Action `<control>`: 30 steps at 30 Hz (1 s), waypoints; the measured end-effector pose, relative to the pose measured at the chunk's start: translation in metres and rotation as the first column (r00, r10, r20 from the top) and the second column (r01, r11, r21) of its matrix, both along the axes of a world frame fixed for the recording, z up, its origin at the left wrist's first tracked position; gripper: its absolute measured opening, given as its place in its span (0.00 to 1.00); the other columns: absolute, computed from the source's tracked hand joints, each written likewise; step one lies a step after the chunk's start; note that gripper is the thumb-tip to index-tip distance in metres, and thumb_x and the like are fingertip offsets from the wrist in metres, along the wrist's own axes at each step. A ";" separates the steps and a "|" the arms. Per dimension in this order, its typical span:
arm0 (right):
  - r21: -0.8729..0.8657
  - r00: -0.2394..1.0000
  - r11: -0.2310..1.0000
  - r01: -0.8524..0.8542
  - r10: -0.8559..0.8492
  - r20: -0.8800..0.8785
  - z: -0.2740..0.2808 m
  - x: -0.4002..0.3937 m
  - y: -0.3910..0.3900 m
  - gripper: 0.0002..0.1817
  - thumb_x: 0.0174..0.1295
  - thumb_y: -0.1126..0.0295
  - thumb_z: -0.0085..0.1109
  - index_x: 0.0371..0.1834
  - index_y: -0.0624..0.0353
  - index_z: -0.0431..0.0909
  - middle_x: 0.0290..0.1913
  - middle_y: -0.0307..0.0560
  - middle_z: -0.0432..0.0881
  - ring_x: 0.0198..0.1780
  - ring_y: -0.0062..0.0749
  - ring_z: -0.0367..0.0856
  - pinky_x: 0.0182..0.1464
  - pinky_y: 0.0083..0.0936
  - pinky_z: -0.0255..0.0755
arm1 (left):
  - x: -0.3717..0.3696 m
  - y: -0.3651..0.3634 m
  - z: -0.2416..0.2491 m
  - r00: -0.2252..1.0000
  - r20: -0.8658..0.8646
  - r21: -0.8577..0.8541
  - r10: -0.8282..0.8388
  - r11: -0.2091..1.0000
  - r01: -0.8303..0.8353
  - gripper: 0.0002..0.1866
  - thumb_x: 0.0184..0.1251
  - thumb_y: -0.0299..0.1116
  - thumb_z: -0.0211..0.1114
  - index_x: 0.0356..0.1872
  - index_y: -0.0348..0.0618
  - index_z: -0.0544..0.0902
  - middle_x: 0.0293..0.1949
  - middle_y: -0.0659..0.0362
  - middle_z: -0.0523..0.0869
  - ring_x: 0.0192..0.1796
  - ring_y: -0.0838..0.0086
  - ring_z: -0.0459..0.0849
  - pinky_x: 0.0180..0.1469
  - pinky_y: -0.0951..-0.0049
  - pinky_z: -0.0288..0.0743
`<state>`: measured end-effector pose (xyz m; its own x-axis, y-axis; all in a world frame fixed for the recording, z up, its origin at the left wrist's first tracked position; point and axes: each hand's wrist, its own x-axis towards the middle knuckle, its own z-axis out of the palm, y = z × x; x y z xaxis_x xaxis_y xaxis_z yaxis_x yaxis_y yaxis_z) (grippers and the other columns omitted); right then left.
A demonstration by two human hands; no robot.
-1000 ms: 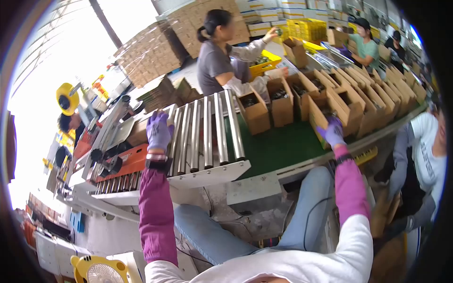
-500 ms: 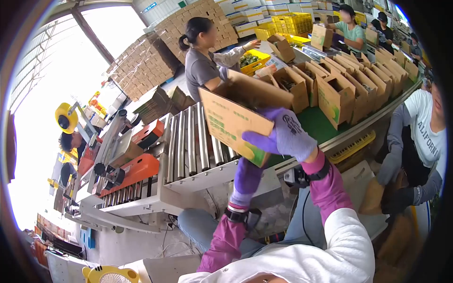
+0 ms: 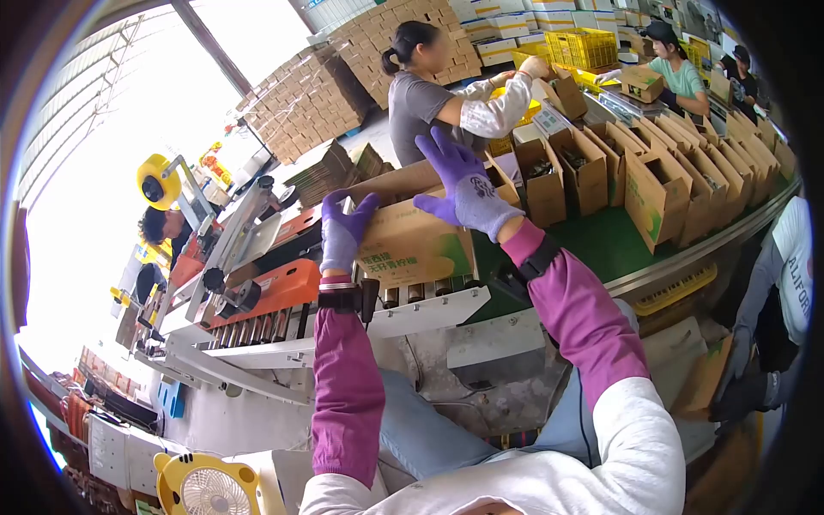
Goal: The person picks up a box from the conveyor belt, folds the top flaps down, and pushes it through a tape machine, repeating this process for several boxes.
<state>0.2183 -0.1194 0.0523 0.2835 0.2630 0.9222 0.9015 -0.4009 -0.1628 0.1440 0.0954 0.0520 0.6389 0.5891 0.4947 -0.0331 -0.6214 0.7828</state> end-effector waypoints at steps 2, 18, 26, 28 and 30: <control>0.013 0.984 0.994 -0.105 0.106 -0.144 -0.005 -0.002 -0.001 0.38 0.49 0.58 0.69 0.65 0.51 0.64 0.57 0.55 0.75 0.59 0.51 0.72 0.61 0.42 0.63 | -0.017 0.003 -0.004 0.964 0.058 -0.311 -0.259 0.913 0.264 0.25 0.54 0.44 0.73 0.45 0.34 0.80 0.38 0.56 0.86 0.39 0.74 0.82 0.38 0.74 0.74; 0.770 0.292 0.504 -0.391 0.861 -0.416 -0.072 0.019 -0.006 0.16 0.66 0.73 0.50 0.57 0.60 0.74 0.54 0.45 0.77 0.58 0.33 0.74 0.63 0.25 0.65 | -0.019 -0.065 0.002 0.970 -0.062 0.801 -0.236 0.568 0.189 0.52 0.26 0.51 0.80 0.58 0.34 0.70 0.55 0.45 0.77 0.58 0.52 0.74 0.64 0.57 0.64; -0.481 0.688 0.871 -0.099 -0.289 -0.665 -0.150 0.031 -0.186 0.28 0.56 0.60 0.63 0.58 0.60 0.72 0.60 0.57 0.73 0.61 0.51 0.71 0.64 0.36 0.65 | 0.017 0.063 -0.005 0.967 -0.253 0.733 0.019 0.656 0.179 0.36 0.34 0.38 0.78 0.51 0.40 0.79 0.51 0.51 0.82 0.54 0.57 0.79 0.59 0.62 0.71; -0.309 0.791 0.951 0.002 -0.190 -0.581 -0.143 0.059 -0.175 0.30 0.55 0.60 0.63 0.61 0.57 0.70 0.61 0.57 0.71 0.62 0.51 0.70 0.64 0.37 0.64 | 0.017 0.039 0.010 0.893 -0.414 0.760 0.175 0.607 0.234 0.35 0.35 0.36 0.77 0.53 0.42 0.78 0.54 0.52 0.81 0.57 0.58 0.78 0.60 0.63 0.69; -0.440 0.788 0.892 0.107 -0.346 -0.510 -0.130 0.098 -0.150 0.34 0.56 0.60 0.63 0.66 0.52 0.64 0.68 0.54 0.64 0.68 0.45 0.63 0.69 0.34 0.57 | 0.016 0.054 -0.014 0.961 -0.269 0.743 -0.068 0.620 0.252 0.38 0.36 0.36 0.77 0.57 0.44 0.76 0.57 0.51 0.79 0.59 0.59 0.76 0.64 0.62 0.65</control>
<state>0.3161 -0.2692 -0.0774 0.8110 0.4053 0.4219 0.5683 -0.7169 -0.4037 0.1602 0.1491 0.0381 0.8198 -0.0650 0.5690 -0.0970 -0.9949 0.0262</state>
